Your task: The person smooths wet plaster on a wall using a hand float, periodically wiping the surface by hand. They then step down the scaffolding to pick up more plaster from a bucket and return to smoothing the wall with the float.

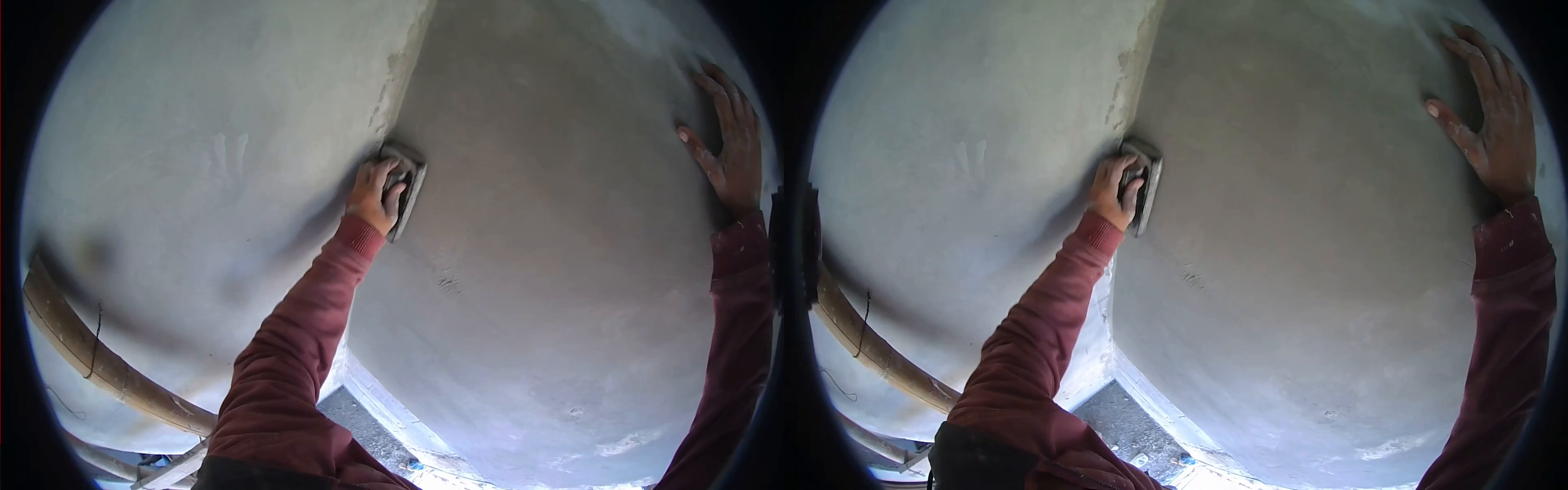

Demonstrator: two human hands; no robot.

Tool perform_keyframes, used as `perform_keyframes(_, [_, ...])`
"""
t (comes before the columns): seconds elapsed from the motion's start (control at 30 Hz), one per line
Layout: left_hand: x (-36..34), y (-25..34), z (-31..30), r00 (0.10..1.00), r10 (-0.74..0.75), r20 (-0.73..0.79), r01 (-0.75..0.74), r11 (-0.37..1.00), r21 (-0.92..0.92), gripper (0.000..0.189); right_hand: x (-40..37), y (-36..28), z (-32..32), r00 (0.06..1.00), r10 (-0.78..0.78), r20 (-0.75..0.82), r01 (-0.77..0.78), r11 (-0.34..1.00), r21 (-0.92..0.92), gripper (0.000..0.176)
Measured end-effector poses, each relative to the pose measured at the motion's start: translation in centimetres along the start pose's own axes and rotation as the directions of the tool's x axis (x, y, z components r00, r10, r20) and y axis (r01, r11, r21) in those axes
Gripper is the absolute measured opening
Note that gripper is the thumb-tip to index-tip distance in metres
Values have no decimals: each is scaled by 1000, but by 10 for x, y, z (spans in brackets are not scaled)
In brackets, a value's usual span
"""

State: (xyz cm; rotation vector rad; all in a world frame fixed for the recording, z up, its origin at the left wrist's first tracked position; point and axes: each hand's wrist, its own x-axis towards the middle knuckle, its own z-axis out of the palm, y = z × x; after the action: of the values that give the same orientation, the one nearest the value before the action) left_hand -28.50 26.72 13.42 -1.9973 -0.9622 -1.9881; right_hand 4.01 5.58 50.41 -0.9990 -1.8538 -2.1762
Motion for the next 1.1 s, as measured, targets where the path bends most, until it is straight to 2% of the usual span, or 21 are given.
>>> perform_keyframes(0.03, [-19, -3, 4, 999, -32, -27, 31, 1000, -3, 34, 0, -1, -2, 1000, 23, -2, -23, 1000, 6, 64])
perform_keyframes(0.13, [-110, -27, -12, 939, -242, 244, 224, 969, 101, 33, 3, -7, -10, 999, 38, 28, -38, 999, 2, 63])
perform_keyframes(0.17, [-118, -26, -22, 921, -272, 281, 253, 962, 103, 32, 3, -7, -10, 999, 45, 19, -44, 999, -10, 63])
perform_keyframes(0.2, [-100, -20, -24, 927, -258, 272, 239, 966, 101, 32, 3, -8, -9, 999, 49, 17, -49, 999, 0, 63])
perform_keyframes(0.3, [-2, 14, -31, 1000, -8, 1, 8, 999, 43, 36, 2, -10, -8, 998, 62, 7, -62, 998, 14, 62])
perform_keyframes(0.33, [49, 31, -34, 989, 93, -112, -93, 996, 11, 39, 2, -10, -8, 998, 69, 3, -69, 997, 21, 62])
perform_keyframes(0.37, [97, 45, -35, 976, 84, -201, -94, 995, -38, 41, 2, -10, -8, 998, 66, 6, -67, 998, 20, 62])
perform_keyframes(0.4, [145, 55, -38, 967, 99, -234, -116, 992, -57, 40, 2, -9, -9, 998, 67, 8, -67, 998, 15, 62])
perform_keyframes(0.43, [189, 58, -38, 959, 141, -244, -142, 990, 13, 37, 2, -9, -8, 998, 66, 10, -66, 998, 11, 61])
perform_keyframes(0.47, [227, 65, -39, 935, 236, -264, -231, 972, 52, 31, 2, -9, -8, 998, 63, 16, -63, 998, 15, 61])
perform_keyframes(0.5, [267, 57, -32, 995, 35, -89, -16, 979, 204, 35, 2, -7, -8, 999, 41, -2, -41, 999, 14, 61])
perform_keyframes(0.53, [290, 48, -25, 979, -197, 56, 161, 909, 384, 41, 2, -6, -8, 1000, 21, -19, -20, 1000, 14, 61])
perform_keyframes(0.57, [285, 44, -19, 977, -201, 69, 159, 909, 386, 41, 1, -4, -6, 1000, 24, -8, -23, 999, 23, 61])
perform_keyframes(0.6, [278, 44, -14, 998, 58, 2, -55, 944, 325, 41, 0, 0, -3, 1000, 8, 4, -8, 1000, 18, 63])
perform_keyframes(0.63, [272, 44, -10, 947, 310, -78, -278, 920, 276, 40, -2, 3, -2, 1000, -3, 18, 3, 1000, 13, 64])
perform_keyframes(0.73, [215, 52, -24, 965, 261, 30, -263, 953, 150, 28, -1, 9, -4, 998, -50, 41, 50, 999, 0, 64])
perform_keyframes(0.83, [148, 35, -16, 970, 242, -13, -240, 968, 77, 25, -1, 8, -2, 998, 1, 69, -12, 987, 160, 65])
perform_keyframes(0.97, [60, 15, -11, 981, 195, 17, -195, 980, 37, 25, 2, 0, 9, 999, 43, -4, -41, 980, 192, 65])
perform_keyframes(1.0, [36, 12, -12, 987, 153, 43, -154, 988, 29, 26, 10, 12, 25, 979, -84, -188, 118, 977, 177, 71])
perform_keyframes(1.03, [10, 4, -11, 992, 108, 68, -111, 993, 43, 26, 15, 17, 33, 908, -208, -363, 272, 953, 133, 78])
perform_keyframes(1.1, [-47, -10, -11, 990, -9, 141, 3, 999, 43, 27, 17, 12, 31, 906, -210, -367, 258, 962, 89, 79])
